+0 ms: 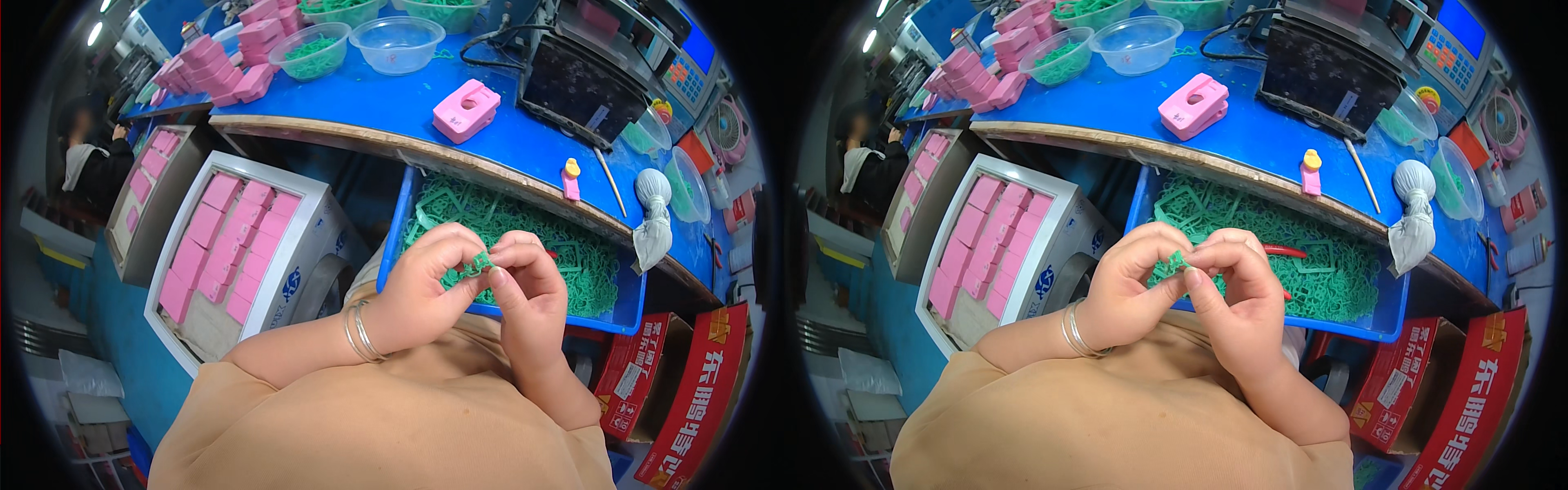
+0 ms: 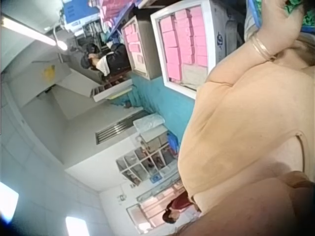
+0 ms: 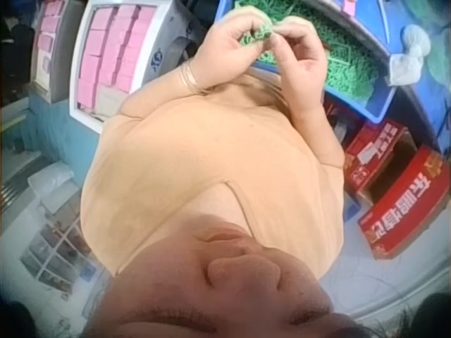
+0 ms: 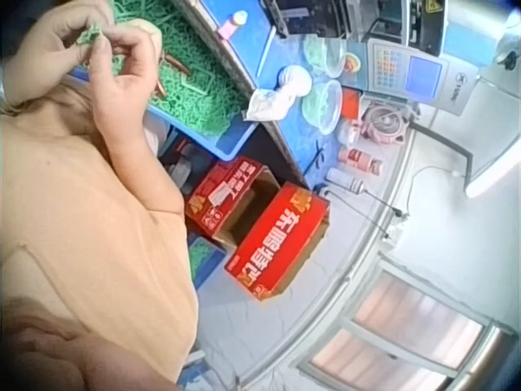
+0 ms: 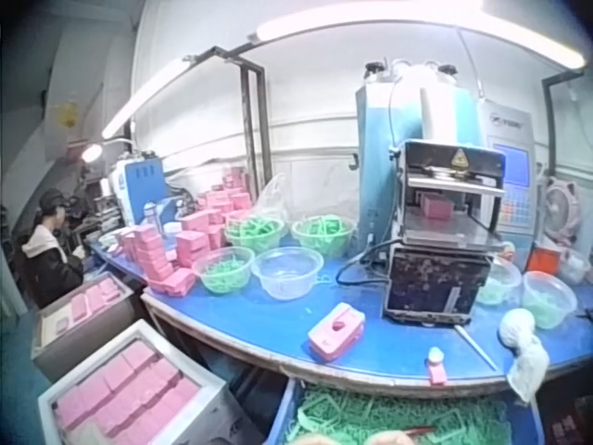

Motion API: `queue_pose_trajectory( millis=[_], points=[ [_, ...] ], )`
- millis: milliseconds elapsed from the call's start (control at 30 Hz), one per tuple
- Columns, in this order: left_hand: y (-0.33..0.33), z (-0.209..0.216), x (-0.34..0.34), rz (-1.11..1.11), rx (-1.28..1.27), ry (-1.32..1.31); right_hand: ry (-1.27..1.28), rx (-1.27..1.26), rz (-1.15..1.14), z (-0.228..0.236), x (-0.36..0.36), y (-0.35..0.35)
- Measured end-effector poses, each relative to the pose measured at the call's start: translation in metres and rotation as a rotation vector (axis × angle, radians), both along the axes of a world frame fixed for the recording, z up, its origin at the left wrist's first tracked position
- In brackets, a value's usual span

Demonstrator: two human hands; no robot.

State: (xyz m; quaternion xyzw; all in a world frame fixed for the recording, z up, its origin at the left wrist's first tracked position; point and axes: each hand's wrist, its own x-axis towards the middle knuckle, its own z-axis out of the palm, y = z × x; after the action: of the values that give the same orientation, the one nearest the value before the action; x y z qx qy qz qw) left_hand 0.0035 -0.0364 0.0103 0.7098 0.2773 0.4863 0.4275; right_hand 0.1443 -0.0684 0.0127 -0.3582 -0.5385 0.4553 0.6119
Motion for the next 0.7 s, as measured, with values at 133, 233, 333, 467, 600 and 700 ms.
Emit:
queue_pose_trajectory(
  millis=[133,233,333,467,600,700],
  points=[
    [-0.0011,0.0016,-0.0007,0.002,-0.012,-0.011,0.183,-0.119,0.089,0.0035,0.0007,-0.0012],
    [-0.0012,0.0023,-0.0013,0.005,0.028,0.013,0.209,-0.119,0.114,-0.0001,0.0018,-0.0014],
    [-0.0017,0.0039,-0.0016,-0.002,0.006,0.000,0.232,-0.127,0.139,0.0016,0.0022,-0.0002],
    [-0.0014,0.0046,-0.0026,-0.012,-0.055,-0.006,0.235,-0.153,0.161,0.0019,0.0048,0.0022],
    [-0.0005,0.0040,-0.0024,0.000,0.036,0.016,0.280,-0.184,0.206,0.0032,0.0056,0.0036],
    [-0.0012,0.0056,-0.0028,0.007,0.040,0.027,0.312,-0.202,0.229,0.0031,0.0061,0.0033]
  ],
)
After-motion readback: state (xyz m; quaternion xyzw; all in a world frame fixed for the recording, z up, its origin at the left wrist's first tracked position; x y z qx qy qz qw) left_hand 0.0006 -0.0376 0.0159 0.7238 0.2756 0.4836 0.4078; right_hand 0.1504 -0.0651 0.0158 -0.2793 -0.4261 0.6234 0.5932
